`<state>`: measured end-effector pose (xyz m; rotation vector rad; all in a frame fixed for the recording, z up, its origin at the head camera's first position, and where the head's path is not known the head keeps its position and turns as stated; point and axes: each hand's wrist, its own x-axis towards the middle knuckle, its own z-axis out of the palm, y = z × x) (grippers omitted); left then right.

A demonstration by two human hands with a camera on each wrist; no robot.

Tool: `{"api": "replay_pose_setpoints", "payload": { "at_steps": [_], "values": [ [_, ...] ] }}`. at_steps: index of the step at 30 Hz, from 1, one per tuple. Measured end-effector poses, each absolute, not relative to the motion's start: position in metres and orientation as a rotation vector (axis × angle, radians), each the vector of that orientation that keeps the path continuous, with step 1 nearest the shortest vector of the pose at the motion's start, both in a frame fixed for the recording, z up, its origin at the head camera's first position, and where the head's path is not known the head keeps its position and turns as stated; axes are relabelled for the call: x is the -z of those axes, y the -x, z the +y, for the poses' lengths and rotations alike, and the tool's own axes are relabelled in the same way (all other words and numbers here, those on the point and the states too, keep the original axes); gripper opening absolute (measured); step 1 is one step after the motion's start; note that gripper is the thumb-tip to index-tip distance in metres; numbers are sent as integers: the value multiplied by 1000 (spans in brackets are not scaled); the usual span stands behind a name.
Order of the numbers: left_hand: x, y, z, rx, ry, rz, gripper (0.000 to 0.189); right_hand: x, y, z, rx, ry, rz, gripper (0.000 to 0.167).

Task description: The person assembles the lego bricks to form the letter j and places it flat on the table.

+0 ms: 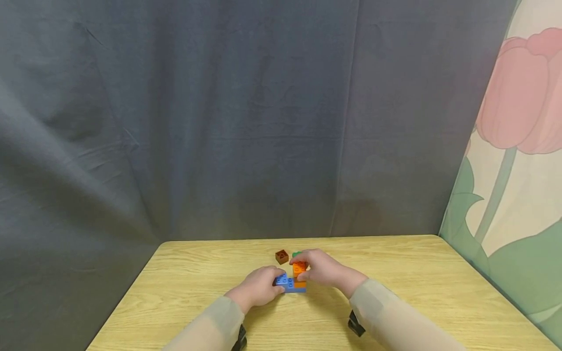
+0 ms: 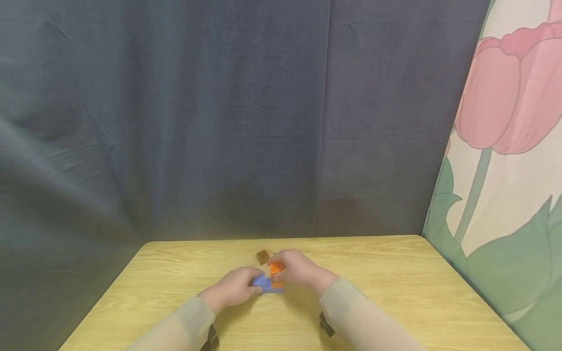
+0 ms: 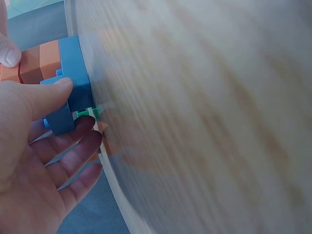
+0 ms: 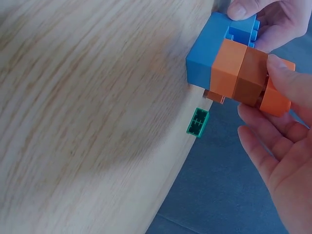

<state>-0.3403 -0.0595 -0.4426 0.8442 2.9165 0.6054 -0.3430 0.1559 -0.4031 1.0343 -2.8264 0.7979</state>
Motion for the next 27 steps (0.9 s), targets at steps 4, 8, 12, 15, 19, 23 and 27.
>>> {"api": "replay_pose_setpoints", "payload": {
  "at_steps": [4,8,12,15,19,23,27],
  "values": [
    [442,340,-59,-612,-836,2905,40,402,343,156,-804,-1025,-2846,38],
    [441,340,-58,-615,-829,2895,40,403,344,157,-822,-1008,-2862,40],
    [441,340,-59,-617,-832,2904,39,404,347,157,-854,-1007,-2862,41],
    [442,340,-59,-623,-834,2913,39,406,347,158,-868,-999,-2869,42],
    [441,341,-59,-613,-829,2918,40,406,346,158,-876,-988,-2871,43],
    [441,341,-58,-604,-829,2911,40,406,344,159,-908,-972,-2870,43],
    [440,340,-58,-607,-822,2913,40,408,344,160,-906,-954,-2873,43]
  ]
}}
